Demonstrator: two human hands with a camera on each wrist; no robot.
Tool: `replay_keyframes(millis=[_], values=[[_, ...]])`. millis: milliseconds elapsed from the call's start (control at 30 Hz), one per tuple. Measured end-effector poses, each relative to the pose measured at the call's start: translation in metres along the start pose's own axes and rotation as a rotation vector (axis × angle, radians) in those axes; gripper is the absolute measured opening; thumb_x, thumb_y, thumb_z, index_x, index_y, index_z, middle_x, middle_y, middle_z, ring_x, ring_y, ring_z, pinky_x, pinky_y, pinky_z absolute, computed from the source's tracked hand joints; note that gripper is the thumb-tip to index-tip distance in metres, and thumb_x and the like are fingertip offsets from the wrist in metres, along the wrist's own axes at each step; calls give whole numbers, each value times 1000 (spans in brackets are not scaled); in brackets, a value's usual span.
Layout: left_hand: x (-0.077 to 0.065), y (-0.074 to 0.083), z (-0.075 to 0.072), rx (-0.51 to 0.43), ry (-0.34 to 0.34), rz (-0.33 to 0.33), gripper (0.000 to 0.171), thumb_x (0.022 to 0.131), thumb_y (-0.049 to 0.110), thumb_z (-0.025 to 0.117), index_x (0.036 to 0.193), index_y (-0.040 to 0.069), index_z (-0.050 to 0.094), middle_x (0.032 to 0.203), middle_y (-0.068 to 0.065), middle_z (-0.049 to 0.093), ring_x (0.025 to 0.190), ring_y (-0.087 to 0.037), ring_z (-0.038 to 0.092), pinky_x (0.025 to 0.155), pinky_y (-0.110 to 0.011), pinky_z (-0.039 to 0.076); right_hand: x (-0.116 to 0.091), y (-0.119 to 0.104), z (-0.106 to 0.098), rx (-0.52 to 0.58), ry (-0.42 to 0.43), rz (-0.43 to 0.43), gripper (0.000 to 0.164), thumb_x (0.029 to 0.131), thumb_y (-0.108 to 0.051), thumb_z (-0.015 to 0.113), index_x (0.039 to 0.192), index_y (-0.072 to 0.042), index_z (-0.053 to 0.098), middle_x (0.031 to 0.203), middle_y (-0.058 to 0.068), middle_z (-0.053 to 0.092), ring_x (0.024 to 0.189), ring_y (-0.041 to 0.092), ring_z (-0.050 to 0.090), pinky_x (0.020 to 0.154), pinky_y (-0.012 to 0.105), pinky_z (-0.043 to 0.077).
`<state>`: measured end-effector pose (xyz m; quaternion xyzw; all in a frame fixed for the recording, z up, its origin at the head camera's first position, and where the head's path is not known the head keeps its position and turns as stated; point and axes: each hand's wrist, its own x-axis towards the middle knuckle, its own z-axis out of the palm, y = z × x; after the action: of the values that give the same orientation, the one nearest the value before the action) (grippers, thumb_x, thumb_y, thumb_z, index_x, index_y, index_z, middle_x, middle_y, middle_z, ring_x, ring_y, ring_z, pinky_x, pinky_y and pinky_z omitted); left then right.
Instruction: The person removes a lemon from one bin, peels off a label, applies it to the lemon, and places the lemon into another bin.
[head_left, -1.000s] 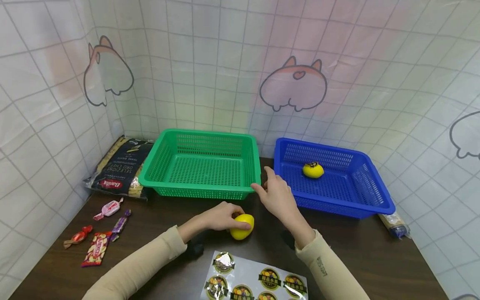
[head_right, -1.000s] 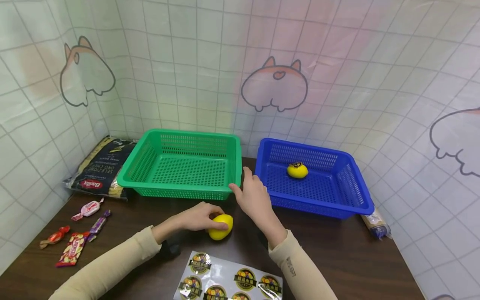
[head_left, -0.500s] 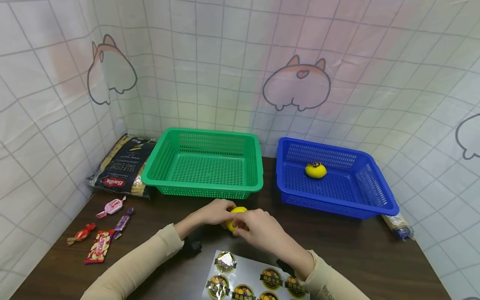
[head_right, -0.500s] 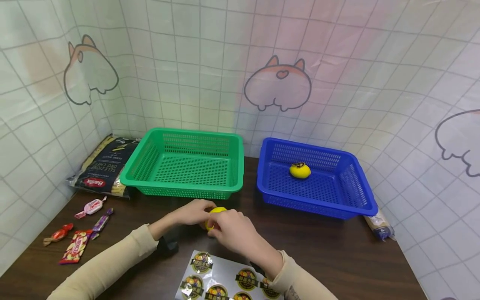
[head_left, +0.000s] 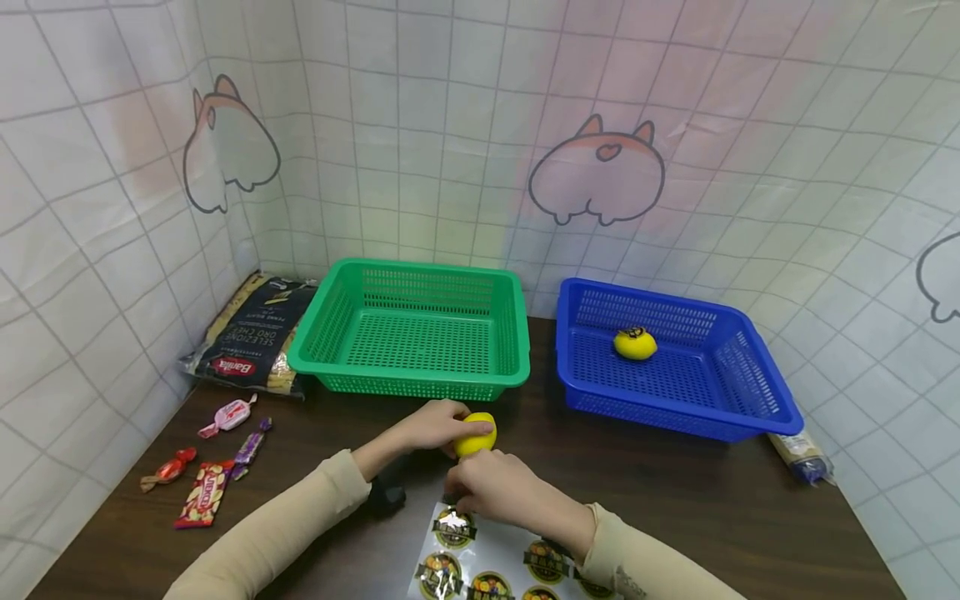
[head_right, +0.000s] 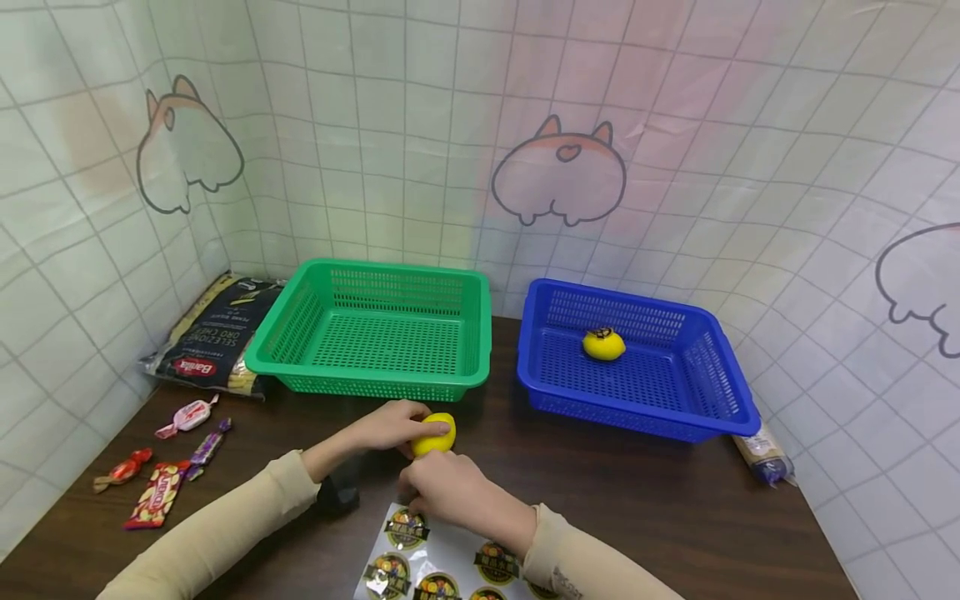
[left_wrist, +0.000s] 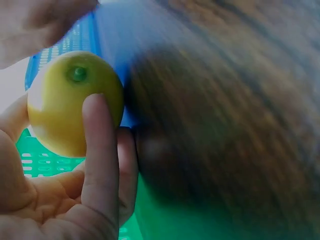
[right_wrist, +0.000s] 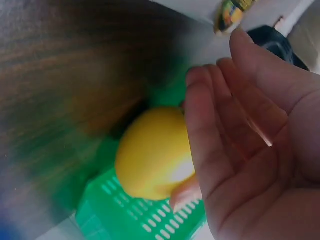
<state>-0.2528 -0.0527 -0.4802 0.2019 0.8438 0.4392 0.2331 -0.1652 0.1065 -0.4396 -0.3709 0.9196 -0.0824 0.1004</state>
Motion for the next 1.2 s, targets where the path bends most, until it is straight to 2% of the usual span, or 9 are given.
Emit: replay_keyframes(millis=[167, 267, 500, 633, 767, 933, 1033, 1200], values=[[-1, 0, 0, -8, 0, -24, 54, 90, 61, 61, 101, 9, 68, 86, -6, 67, 68, -15, 66, 63, -29, 60, 1, -5, 6, -92, 2, 9, 16, 80, -26, 83, 95, -29, 76, 91, -12, 71, 76, 3, 65, 53, 19, 48], [-1, -3, 0, -5, -6, -31, 55, 90, 62, 60, 102, 9, 68, 87, -5, 67, 69, -15, 65, 64, -28, 59, 1, -7, 9, -123, 0, 13, 20, 78, -28, 84, 95, -29, 76, 90, -13, 70, 74, 3, 66, 51, 18, 48], [-3, -5, 2, -20, -19, -36, 55, 91, 61, 61, 106, 8, 68, 89, -6, 68, 70, -14, 66, 64, -29, 60, 2, -8, 13, -123, 4, 26, 13, 78, -28, 84, 81, -29, 71, 84, -14, 66, 67, 3, 62, 49, 18, 44], [-2, -2, 0, -13, -12, -35, 55, 90, 61, 61, 104, 9, 67, 88, -5, 68, 70, -14, 66, 64, -28, 59, 4, -6, 11, -115, -1, 18, 12, 79, -25, 83, 79, -27, 71, 83, -12, 65, 68, 3, 62, 50, 18, 45], [-1, 2, -2, -10, -6, -33, 55, 90, 63, 61, 102, 9, 67, 88, -5, 68, 70, -14, 66, 65, -28, 59, 6, -3, 9, -104, -11, 20, 13, 79, -26, 83, 83, -27, 71, 83, -11, 65, 70, 3, 61, 51, 18, 45], [-2, 2, -3, -20, -20, -43, 54, 90, 61, 61, 106, 9, 67, 90, -6, 68, 72, -15, 66, 67, -29, 60, 7, -2, 10, -101, -27, -2, 22, 79, -38, 83, 96, -29, 71, 84, -11, 63, 70, 2, 57, 50, 18, 43], [-2, 1, -2, -24, -25, -41, 54, 91, 61, 61, 106, 9, 67, 91, -6, 68, 73, -15, 66, 67, -29, 61, 5, -4, 11, -98, -26, -17, 23, 81, -44, 80, 97, -30, 72, 84, -10, 63, 70, 2, 57, 49, 18, 42], [-2, 2, -2, -9, -21, -31, 53, 91, 62, 60, 104, 10, 67, 90, -5, 67, 73, -15, 66, 67, -29, 60, 3, -8, 9, -81, -41, -51, 21, 81, -43, 80, 95, -29, 71, 83, -11, 62, 65, -1, 52, 48, 16, 40]])
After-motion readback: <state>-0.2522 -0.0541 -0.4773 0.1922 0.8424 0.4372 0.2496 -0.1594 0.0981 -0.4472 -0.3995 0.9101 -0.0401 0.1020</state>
